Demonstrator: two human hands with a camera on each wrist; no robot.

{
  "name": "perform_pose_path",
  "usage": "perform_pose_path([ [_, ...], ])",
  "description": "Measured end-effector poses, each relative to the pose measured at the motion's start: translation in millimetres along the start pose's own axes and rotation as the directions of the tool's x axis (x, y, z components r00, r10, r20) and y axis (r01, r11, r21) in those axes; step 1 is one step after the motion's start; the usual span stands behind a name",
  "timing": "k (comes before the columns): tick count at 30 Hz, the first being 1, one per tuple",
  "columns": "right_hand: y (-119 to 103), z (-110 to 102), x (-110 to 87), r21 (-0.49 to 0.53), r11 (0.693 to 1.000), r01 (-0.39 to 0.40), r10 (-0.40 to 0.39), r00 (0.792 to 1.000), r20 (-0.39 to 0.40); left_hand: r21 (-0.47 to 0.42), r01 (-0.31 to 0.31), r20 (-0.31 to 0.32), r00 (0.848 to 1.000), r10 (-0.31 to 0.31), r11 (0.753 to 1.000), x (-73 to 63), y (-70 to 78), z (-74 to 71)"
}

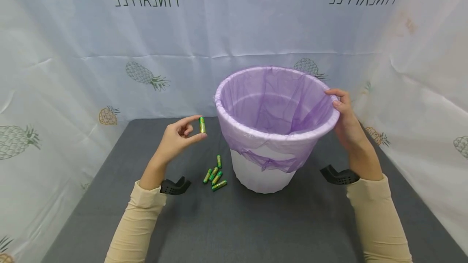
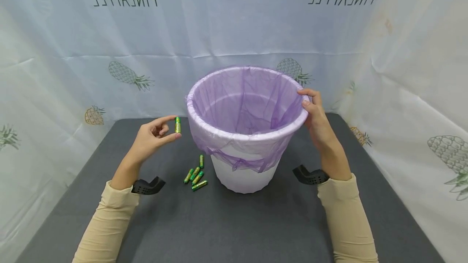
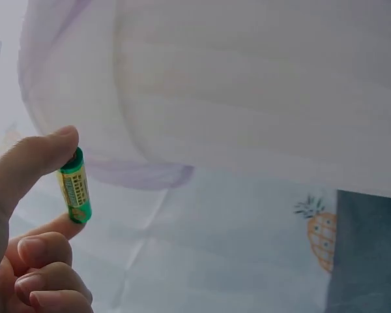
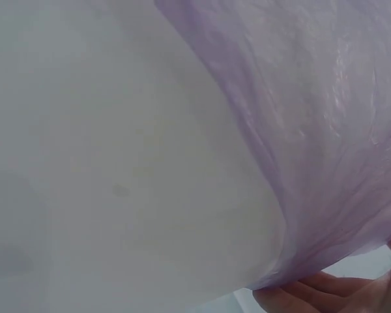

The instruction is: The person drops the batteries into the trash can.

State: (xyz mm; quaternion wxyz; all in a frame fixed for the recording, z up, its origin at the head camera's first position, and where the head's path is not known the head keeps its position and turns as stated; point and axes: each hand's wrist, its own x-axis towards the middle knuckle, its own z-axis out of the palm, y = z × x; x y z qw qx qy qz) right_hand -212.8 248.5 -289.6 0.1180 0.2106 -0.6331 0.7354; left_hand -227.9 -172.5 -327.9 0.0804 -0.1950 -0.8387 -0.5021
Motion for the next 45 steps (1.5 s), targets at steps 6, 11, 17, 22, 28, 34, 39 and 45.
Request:
perform_pose_path([
  [6,0,0,0.5,-0.002,1.0,-0.003,0.003,1.0,-0.003,-0.035,-0.062,-0.052,0.997,0.06,0.997,3.3,14.2,-7.2],
  [11,1,-2,-1.2,-0.006,1.0,0.006,-0.005,1.0,0.021,-0.041,-0.091,-0.072,0.994,0.088,0.995,4.3,23.1,-11.9],
  [17,0,-2,-1.6,-0.014,1.0,0.019,-0.019,1.0,0.024,-0.064,-0.137,-0.101,0.986,0.13,0.989,6.8,35.1,-15.4],
  [22,0,-1,-1.3,-0.022,1.0,0.001,-0.001,1.0,0.003,-0.085,-0.162,-0.115,0.982,0.152,0.983,10.0,42.7,-17.2],
  [28,1,-1,-1.7,-0.026,1.0,-0.014,0.013,1.0,-0.006,-0.093,-0.196,-0.146,0.973,0.181,0.976,13.6,51.6,-17.3],
  [34,1,-1,-2.0,-0.026,1.0,-0.009,0.009,1.0,0.001,-0.096,-0.231,-0.153,0.965,0.215,0.968,17.6,58.4,-15.8],
  [39,1,-1,-2.3,-0.028,1.0,0.001,-0.001,1.0,0.01,-0.116,-0.258,-0.169,0.957,0.236,0.959,22.3,62.8,-11.3],
  [45,1,-1,-2.7,-0.024,1.0,0.003,-0.003,1.0,0.0,-0.122,-0.266,-0.167,0.955,0.244,0.956,27.1,68.6,-6.2],
])
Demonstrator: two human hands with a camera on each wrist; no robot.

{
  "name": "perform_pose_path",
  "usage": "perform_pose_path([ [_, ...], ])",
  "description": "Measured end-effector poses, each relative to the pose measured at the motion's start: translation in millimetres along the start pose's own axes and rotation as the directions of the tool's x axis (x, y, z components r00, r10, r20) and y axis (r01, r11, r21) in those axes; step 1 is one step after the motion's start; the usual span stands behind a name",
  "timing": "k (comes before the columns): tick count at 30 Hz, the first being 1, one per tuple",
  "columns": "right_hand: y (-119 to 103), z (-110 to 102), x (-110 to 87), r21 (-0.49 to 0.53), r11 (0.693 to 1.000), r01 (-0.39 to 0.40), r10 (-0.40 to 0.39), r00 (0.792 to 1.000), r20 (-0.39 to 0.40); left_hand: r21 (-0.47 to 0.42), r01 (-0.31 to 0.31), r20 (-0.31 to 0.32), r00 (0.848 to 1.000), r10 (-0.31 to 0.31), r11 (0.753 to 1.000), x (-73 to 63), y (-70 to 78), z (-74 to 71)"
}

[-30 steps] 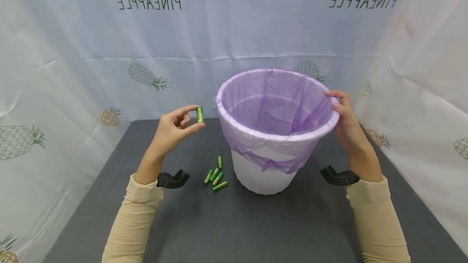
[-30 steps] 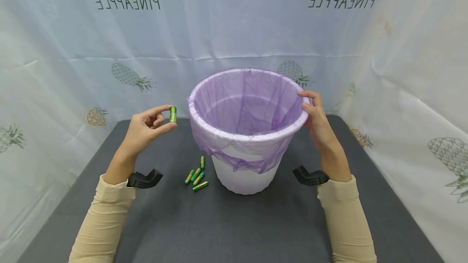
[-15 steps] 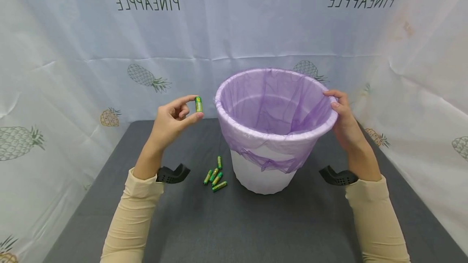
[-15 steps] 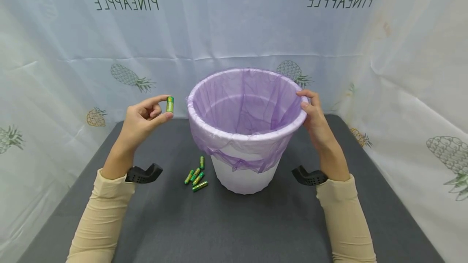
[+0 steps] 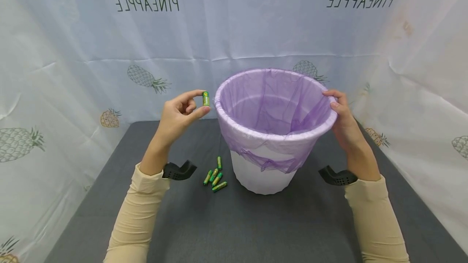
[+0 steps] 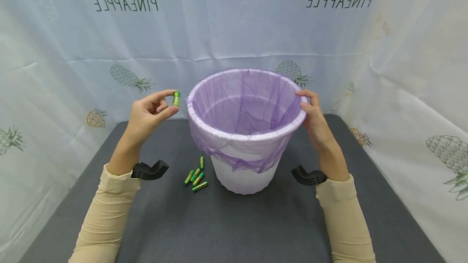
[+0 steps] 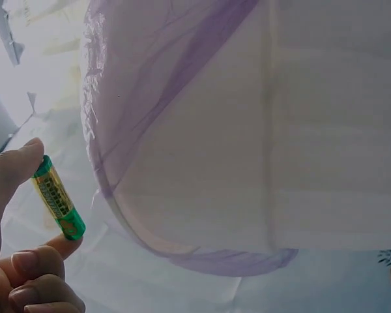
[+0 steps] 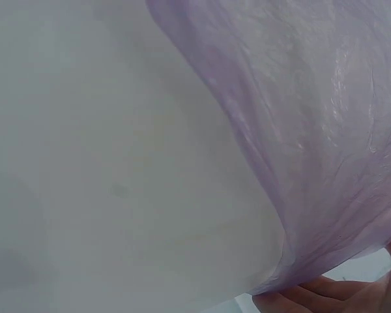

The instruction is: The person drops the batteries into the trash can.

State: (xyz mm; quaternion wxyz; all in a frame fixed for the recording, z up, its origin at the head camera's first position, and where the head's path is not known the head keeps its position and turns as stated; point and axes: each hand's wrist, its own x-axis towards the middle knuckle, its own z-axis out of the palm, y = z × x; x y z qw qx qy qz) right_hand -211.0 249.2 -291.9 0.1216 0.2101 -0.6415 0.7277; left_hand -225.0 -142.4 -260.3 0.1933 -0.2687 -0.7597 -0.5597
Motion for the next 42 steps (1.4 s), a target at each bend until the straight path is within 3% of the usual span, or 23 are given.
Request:
perform_pose_path([
  [11,1,0,-0.2,0.006,1.0,0.021,-0.022,1.0,0.018,0.002,-0.015,0.06,0.998,0.014,1.0,10.2,1.6,13.3],
  [32,2,3,1.7,0.011,1.0,0.021,-0.021,1.0,0.01,0.0,0.129,0.14,0.982,-0.128,0.992,19.4,7.2,24.0],
  [38,1,2,2.3,0.019,0.999,0.035,-0.035,0.999,0.017,-0.003,0.145,0.154,0.978,-0.143,0.989,18.8,2.9,24.1],
  [42,1,1,2.0,0.024,0.999,0.037,-0.037,0.999,0.005,-0.026,0.127,0.156,0.98,-0.122,0.992,17.5,-0.7,24.2],
])
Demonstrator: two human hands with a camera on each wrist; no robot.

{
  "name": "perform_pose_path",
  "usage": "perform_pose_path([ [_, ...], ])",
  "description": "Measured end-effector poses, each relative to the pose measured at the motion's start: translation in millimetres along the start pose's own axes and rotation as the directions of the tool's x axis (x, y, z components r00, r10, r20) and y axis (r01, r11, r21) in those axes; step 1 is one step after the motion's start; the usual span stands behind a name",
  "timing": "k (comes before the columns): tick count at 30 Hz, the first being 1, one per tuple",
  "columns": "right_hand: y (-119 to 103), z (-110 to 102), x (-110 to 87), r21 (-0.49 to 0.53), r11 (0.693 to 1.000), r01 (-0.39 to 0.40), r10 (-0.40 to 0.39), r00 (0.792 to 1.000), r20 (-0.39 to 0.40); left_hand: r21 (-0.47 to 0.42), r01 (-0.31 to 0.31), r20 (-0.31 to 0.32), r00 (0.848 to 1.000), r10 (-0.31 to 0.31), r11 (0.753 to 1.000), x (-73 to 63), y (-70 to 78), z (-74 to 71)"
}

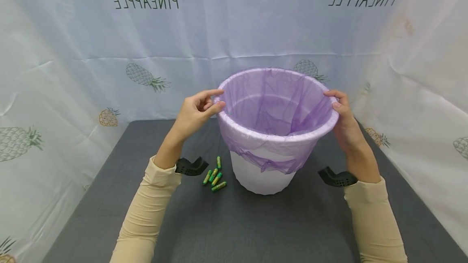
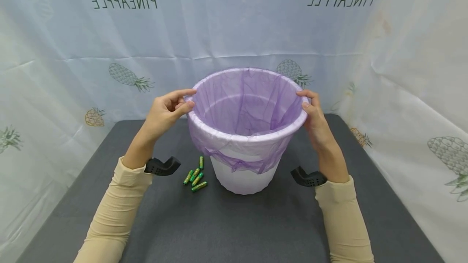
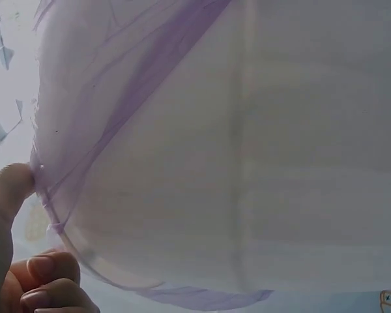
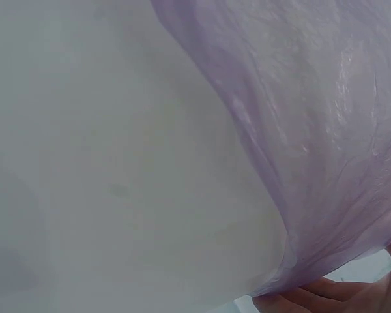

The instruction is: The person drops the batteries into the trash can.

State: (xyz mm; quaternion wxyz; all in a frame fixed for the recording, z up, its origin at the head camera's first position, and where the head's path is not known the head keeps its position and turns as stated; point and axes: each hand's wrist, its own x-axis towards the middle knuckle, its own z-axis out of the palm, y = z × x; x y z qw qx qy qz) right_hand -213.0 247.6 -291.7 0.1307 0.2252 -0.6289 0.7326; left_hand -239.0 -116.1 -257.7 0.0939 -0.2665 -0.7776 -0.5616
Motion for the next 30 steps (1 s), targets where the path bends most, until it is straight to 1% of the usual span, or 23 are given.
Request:
perform_pose_path([
  [7,1,-1,-1.1,0.01,1.0,-0.001,0.001,1.0,0.011,-0.028,-0.062,-0.028,0.998,0.061,0.998,-7.9,-4.4,-2.1],
  [12,1,0,-0.3,0.013,1.0,-0.001,0.001,1.0,0.009,-0.048,-0.136,-0.047,0.99,0.133,0.99,-15.9,-7.7,-4.2],
  [15,2,0,-0.1,0.018,1.0,0.0,0.0,1.0,0.008,-0.064,-0.159,-0.056,0.986,0.156,0.985,-21.5,-11.0,-5.4],
  [20,2,0,0.0,0.02,1.0,0.005,-0.005,1.0,0.012,-0.07,-0.164,-0.053,0.986,0.16,0.984,-30.0,-18.1,-7.9],
  [22,2,0,0.1,0.019,1.0,0.005,-0.005,1.0,0.011,-0.071,-0.163,-0.036,0.986,0.161,0.984,-33.4,-21.6,-8.9],
  [25,2,0,0.2,0.023,1.0,0.011,-0.011,1.0,0.015,-0.067,-0.154,0.005,0.988,0.154,0.986,-38.9,-27.8,-10.4],
  [28,2,0,0.0,0.029,0.999,0.024,-0.024,0.999,0.022,-0.052,-0.133,0.039,0.99,0.135,0.99,-44.4,-34.5,-11.4],
  [30,2,0,-0.2,0.031,0.999,0.027,-0.027,0.999,0.022,-0.035,-0.113,0.05,0.992,0.115,0.993,-48.4,-39.0,-12.0],
])
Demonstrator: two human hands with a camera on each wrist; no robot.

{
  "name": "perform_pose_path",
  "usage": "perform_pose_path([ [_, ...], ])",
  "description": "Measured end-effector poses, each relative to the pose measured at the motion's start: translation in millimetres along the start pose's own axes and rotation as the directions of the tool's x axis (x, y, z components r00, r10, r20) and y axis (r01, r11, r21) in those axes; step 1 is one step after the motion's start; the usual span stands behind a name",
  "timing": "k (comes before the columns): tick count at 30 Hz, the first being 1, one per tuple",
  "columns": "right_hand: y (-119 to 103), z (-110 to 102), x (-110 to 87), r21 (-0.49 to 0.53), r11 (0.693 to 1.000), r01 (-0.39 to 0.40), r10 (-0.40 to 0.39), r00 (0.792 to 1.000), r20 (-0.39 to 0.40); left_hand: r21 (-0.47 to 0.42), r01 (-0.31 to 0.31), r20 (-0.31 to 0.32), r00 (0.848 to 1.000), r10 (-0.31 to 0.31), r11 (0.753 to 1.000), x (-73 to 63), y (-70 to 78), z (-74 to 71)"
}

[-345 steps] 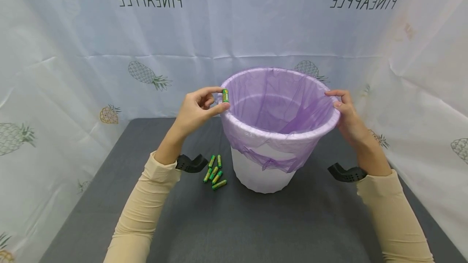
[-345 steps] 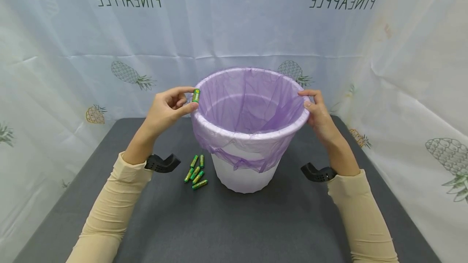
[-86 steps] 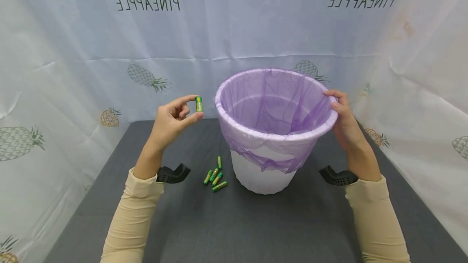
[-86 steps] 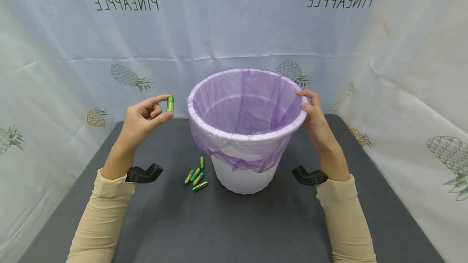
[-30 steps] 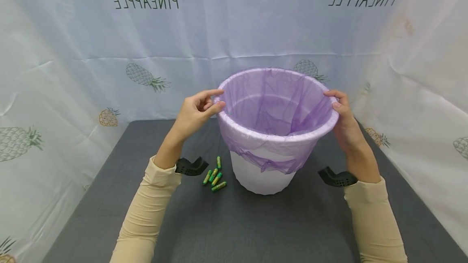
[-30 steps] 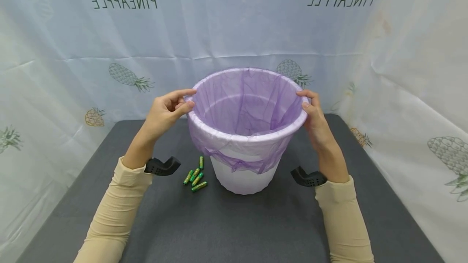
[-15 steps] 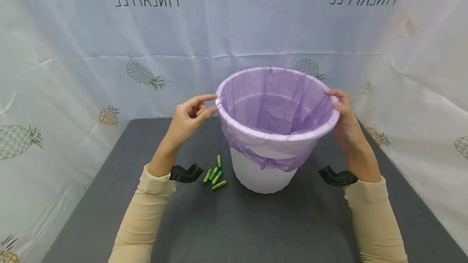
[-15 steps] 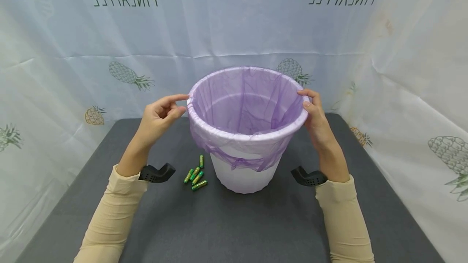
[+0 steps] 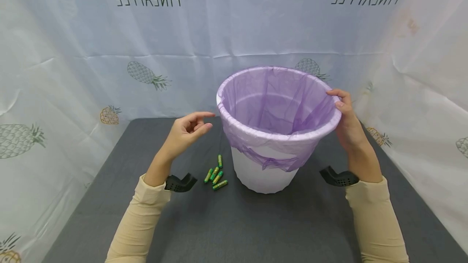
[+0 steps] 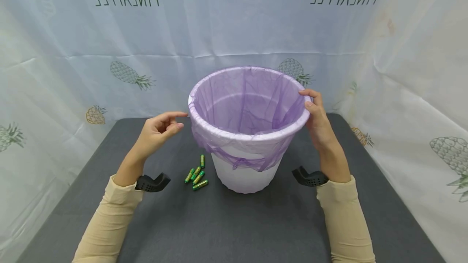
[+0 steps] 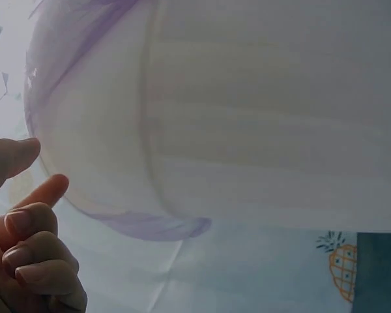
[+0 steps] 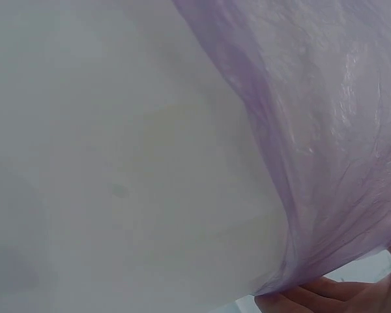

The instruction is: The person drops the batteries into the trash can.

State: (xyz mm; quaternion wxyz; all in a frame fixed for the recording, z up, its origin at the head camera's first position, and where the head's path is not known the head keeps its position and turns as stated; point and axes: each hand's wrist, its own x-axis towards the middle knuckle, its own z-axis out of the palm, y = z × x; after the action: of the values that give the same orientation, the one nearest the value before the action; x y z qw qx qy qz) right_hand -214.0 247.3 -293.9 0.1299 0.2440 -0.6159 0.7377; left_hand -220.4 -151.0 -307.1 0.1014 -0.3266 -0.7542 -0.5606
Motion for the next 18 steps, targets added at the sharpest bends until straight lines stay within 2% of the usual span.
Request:
perform_pose_path([
  [4,-1,0,0.2,-0.002,1.0,-0.004,0.004,1.0,-0.01,0.027,0.048,0.015,0.999,-0.048,0.998,-7.2,-7.3,-0.7],
  [9,-2,1,0.3,-0.003,1.0,-0.011,0.011,1.0,-0.02,0.055,0.099,0.068,0.992,-0.103,0.994,-17.1,-14.9,-3.5],
  [18,-2,1,0.4,-0.008,1.0,-0.012,0.011,1.0,-0.016,0.071,0.139,0.175,0.973,-0.15,0.988,-33.9,-37.4,-2.8],
])
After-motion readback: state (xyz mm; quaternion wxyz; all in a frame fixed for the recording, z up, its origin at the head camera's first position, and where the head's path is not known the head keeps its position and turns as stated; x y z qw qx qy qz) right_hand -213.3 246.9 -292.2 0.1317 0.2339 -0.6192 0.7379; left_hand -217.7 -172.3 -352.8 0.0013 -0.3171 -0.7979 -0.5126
